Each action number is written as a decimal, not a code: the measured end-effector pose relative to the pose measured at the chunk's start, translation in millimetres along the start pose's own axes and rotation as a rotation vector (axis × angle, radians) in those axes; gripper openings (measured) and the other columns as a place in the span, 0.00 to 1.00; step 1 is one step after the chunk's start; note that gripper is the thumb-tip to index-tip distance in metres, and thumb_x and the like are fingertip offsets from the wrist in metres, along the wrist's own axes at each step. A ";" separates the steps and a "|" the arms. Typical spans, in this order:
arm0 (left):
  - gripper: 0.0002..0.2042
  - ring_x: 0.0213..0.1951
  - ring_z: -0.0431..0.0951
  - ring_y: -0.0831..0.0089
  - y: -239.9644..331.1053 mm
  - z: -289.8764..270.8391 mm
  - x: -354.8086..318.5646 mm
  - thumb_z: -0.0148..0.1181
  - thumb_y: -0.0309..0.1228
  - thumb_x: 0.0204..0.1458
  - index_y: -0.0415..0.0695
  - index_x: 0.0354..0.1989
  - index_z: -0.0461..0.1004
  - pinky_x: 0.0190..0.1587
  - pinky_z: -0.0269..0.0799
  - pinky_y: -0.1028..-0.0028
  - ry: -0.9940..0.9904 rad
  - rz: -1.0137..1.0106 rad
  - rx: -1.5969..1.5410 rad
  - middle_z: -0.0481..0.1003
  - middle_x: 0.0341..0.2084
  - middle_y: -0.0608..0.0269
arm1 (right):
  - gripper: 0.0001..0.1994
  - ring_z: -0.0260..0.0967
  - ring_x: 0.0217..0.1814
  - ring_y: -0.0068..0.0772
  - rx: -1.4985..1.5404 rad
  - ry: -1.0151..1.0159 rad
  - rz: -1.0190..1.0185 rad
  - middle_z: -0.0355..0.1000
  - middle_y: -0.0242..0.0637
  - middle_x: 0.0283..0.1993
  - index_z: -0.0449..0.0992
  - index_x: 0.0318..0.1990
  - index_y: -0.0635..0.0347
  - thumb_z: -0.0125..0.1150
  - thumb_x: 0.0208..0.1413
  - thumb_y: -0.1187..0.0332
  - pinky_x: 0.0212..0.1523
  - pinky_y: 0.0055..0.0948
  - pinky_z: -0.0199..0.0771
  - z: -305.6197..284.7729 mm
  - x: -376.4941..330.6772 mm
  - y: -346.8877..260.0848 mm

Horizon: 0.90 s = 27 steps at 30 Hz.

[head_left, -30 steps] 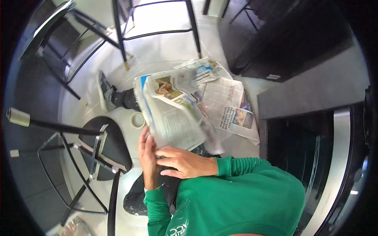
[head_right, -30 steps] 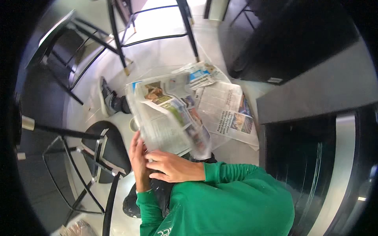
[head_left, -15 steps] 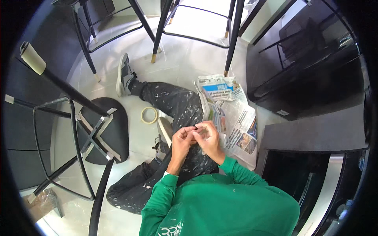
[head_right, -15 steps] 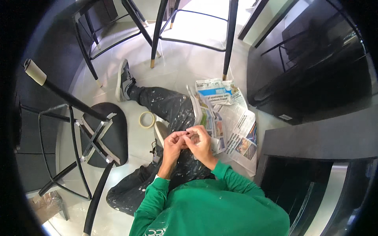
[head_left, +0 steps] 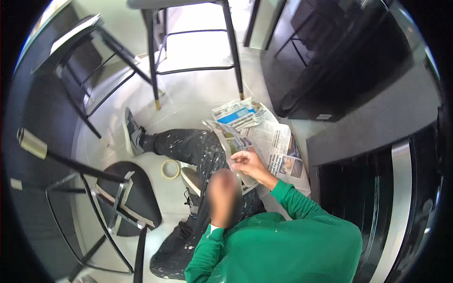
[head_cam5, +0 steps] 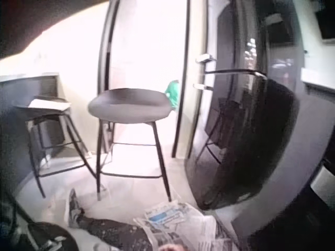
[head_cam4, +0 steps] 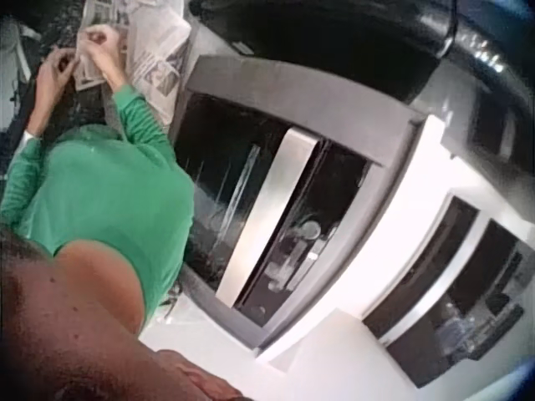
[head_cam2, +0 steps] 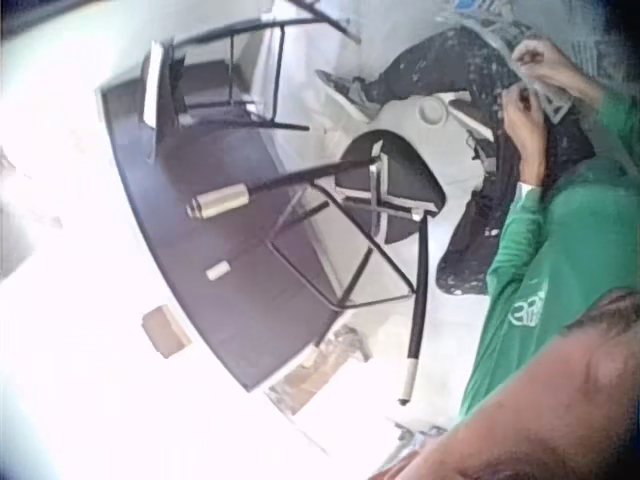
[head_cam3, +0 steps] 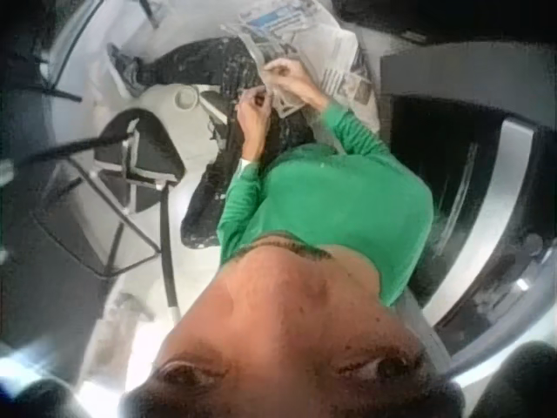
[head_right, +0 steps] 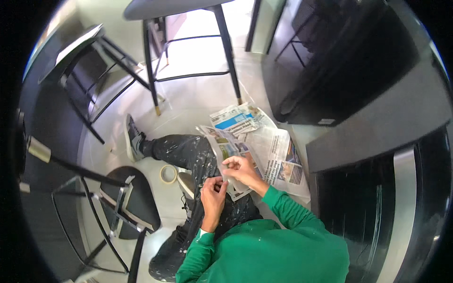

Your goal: The person applies strips of masking tape to the metal base of a chair while sitting on the floor. They then pick up and organize several sheets of newspaper.

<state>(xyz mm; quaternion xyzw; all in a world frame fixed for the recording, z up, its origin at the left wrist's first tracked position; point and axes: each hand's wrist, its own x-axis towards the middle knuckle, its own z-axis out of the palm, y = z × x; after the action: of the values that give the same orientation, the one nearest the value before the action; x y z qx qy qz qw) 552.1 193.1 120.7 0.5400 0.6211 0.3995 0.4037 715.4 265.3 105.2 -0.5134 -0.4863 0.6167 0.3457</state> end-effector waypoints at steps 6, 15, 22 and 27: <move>0.07 0.26 0.73 0.68 8.2 15.1 3.7 0.66 0.28 0.57 0.37 0.35 0.77 0.33 0.72 0.67 0.141 0.070 -0.053 0.71 0.29 0.58 | 0.27 0.72 0.57 0.47 -0.555 0.235 -0.497 0.73 0.43 0.57 0.78 0.58 0.54 0.75 0.50 0.60 0.59 0.41 0.72 -13.1 -30.8 13.1; 0.06 0.32 0.63 0.83 30.7 -12.2 50.3 0.56 0.30 0.67 0.41 0.41 0.69 0.35 0.61 0.79 0.265 0.098 -0.225 0.66 0.30 0.72 | 0.14 0.78 0.38 0.32 -0.247 0.417 -0.398 0.79 0.50 0.36 0.79 0.43 0.70 0.64 0.63 0.64 0.38 0.36 0.75 -75.8 -23.6 -39.1; 0.08 0.30 0.64 0.84 7.8 -143.0 55.0 0.57 0.32 0.66 0.39 0.42 0.69 0.32 0.64 0.78 0.610 -0.023 -0.209 0.67 0.30 0.71 | 0.19 0.76 0.43 0.27 0.359 0.773 -0.336 0.79 0.41 0.46 0.78 0.49 0.70 0.71 0.59 0.62 0.44 0.27 0.76 -146.0 -0.8 -106.7; 0.10 0.24 0.74 0.81 -68.4 -142.0 28.1 0.60 0.36 0.65 0.42 0.43 0.71 0.22 0.66 0.78 0.462 -0.273 -0.300 0.76 0.23 0.66 | 0.24 0.75 0.56 0.40 0.298 0.760 -0.180 0.74 0.49 0.59 0.69 0.62 0.72 0.66 0.62 0.69 0.55 0.37 0.77 -167.6 -1.0 -43.7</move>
<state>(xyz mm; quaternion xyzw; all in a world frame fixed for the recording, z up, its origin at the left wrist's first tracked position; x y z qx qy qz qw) 393.2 205.7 105.4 0.2810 0.6973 0.5410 0.3770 875.0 317.9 147.3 -0.6044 -0.2724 0.4145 0.6235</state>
